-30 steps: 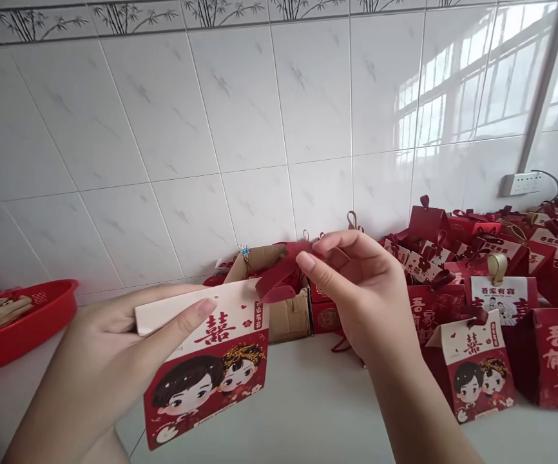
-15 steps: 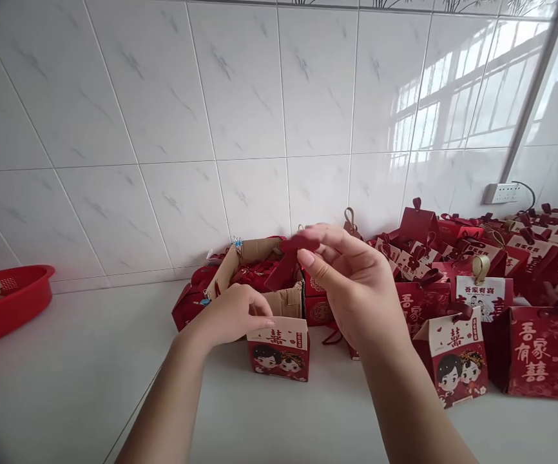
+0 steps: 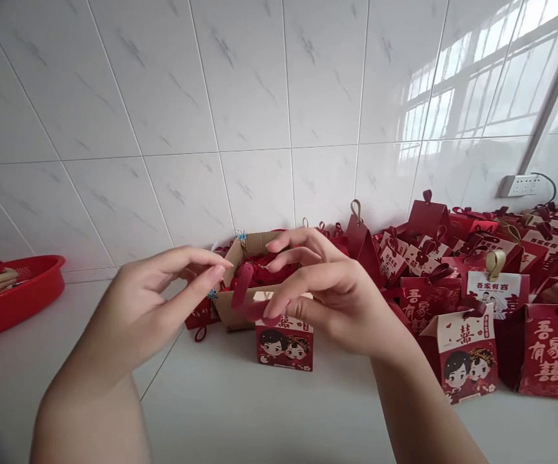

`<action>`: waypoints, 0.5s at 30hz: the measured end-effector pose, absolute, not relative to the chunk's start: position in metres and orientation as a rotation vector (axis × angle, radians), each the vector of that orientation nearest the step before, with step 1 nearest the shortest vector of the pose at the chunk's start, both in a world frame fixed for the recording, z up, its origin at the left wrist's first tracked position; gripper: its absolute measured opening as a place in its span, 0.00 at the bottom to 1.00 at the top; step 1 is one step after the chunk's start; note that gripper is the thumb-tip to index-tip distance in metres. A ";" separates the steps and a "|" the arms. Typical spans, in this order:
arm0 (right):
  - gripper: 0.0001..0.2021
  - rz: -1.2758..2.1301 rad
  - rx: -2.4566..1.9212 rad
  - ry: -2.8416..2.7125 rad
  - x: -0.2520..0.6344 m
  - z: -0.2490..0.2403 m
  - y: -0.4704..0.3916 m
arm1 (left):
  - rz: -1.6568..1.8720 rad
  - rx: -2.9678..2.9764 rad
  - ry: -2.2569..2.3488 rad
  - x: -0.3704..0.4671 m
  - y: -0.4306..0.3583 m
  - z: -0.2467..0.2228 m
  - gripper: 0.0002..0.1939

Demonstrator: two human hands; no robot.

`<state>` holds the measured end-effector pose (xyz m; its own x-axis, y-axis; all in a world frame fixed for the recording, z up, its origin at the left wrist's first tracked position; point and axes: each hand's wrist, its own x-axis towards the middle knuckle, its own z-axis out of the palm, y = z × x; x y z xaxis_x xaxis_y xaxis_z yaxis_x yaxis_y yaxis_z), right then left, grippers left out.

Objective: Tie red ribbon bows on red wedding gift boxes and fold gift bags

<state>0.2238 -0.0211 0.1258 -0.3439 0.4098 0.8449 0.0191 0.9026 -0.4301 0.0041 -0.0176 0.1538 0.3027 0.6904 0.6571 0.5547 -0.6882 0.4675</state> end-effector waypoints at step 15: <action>0.11 0.115 -0.307 -2.017 0.223 0.128 -0.032 | 1.018 2.302 0.870 0.020 -0.036 0.150 0.08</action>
